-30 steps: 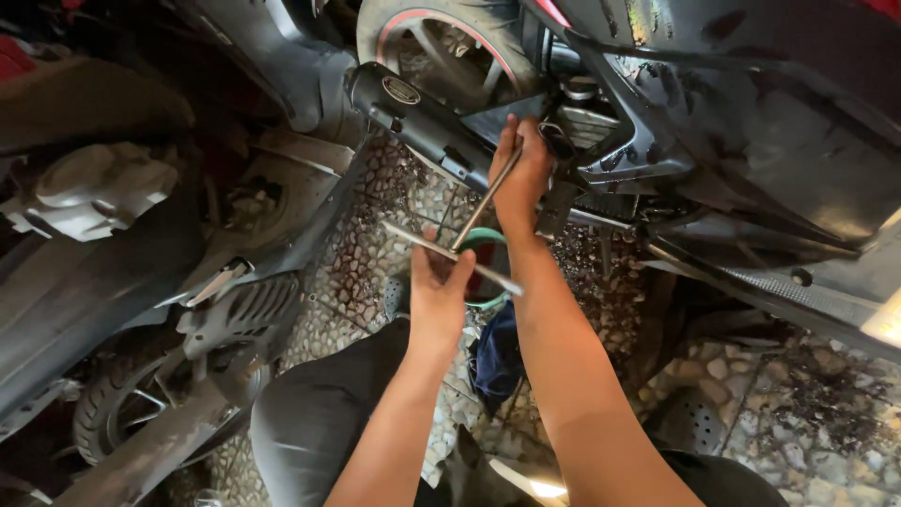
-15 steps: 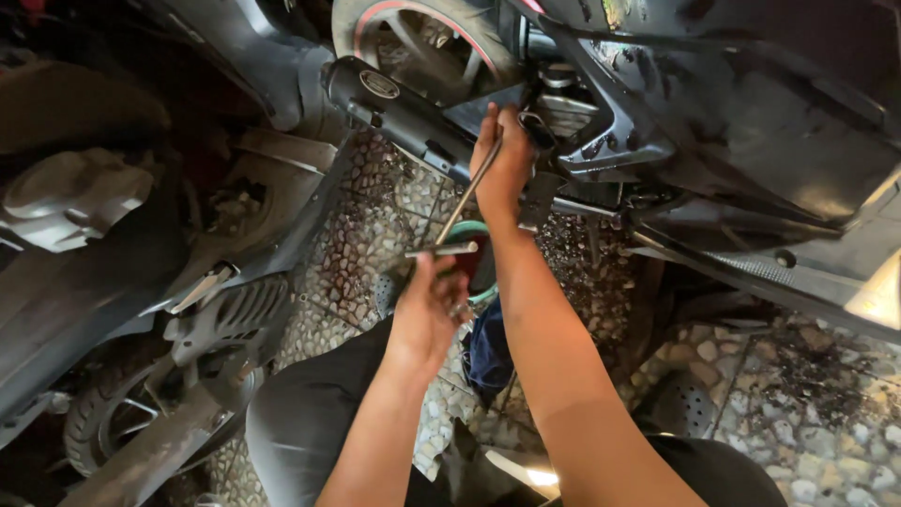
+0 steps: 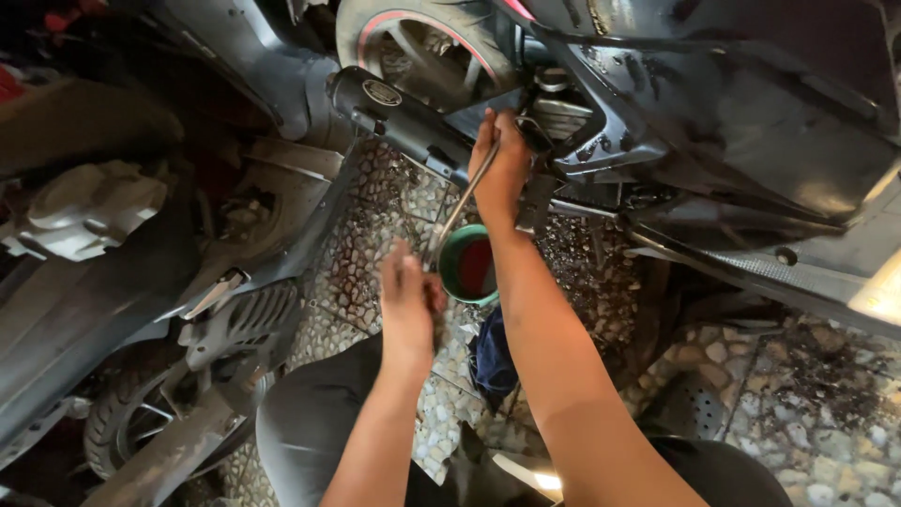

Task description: The person crouches on the tiled floor beside a scooter and works on its lower engine area. They first fit a small metal part with their hands, then use a T-handle wrench to loosen and turn a bolt near the engine, with a green bowl placed underneath to catch fluid, and finally handle the drained fluid and parts near the bowl.

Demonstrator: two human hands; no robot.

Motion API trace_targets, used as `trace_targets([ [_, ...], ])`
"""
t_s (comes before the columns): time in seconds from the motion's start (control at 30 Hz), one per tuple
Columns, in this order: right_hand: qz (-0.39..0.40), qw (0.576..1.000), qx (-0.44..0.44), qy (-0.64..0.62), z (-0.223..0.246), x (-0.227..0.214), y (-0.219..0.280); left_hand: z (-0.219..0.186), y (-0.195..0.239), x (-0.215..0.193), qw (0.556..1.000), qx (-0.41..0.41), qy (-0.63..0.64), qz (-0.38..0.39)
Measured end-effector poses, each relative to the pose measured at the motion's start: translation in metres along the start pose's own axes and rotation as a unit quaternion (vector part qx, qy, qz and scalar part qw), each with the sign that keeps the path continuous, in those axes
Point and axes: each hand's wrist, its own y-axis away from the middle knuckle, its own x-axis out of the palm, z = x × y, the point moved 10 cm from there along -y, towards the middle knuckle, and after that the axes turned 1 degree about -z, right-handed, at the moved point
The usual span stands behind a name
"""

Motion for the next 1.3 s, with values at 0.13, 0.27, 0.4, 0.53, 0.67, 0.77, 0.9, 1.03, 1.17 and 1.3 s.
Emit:
trace_targets([
  [0.13,0.014,0.999,0.019,0.039,-0.002,-0.001,0.0,0.036,0.003,0.008,0.958,-0.244,0.147,-0.02],
  [0.27,-0.006,0.999,-0.026,0.023,0.006,-0.003,0.0,0.004,-0.012,0.018,0.991,-0.102,0.092,0.004],
  [0.4,-0.006,1.0,-0.022,0.01,0.013,-0.005,0.0,-0.096,0.037,0.053,0.941,0.326,-0.079,0.047],
  [0.53,0.007,1.0,-0.005,0.01,0.006,-0.002,0.001,-0.077,0.036,0.035,0.955,0.283,-0.084,0.012],
  [0.67,0.016,1.0,0.015,0.017,-0.003,0.002,0.001,-0.033,0.013,0.003,0.977,0.184,-0.096,-0.049],
  [0.77,0.02,0.999,0.027,0.037,-0.008,0.003,-0.001,-0.025,0.003,0.006,0.991,0.1,-0.069,-0.049],
  [0.9,0.025,0.999,0.008,-0.023,-0.022,0.014,0.002,-0.008,0.002,0.03,0.994,-0.09,0.06,0.022],
  [1.03,0.0,0.999,-0.019,-0.035,-0.008,0.006,0.003,0.022,0.005,0.045,0.959,-0.224,0.151,0.082],
  [1.17,0.004,1.0,0.01,0.004,-0.002,-0.001,-0.001,-0.004,-0.011,0.031,0.99,0.102,-0.039,0.086],
  [1.3,0.011,1.0,0.016,0.008,0.0,-0.001,0.001,0.019,-0.01,0.005,0.997,0.048,-0.053,0.026],
])
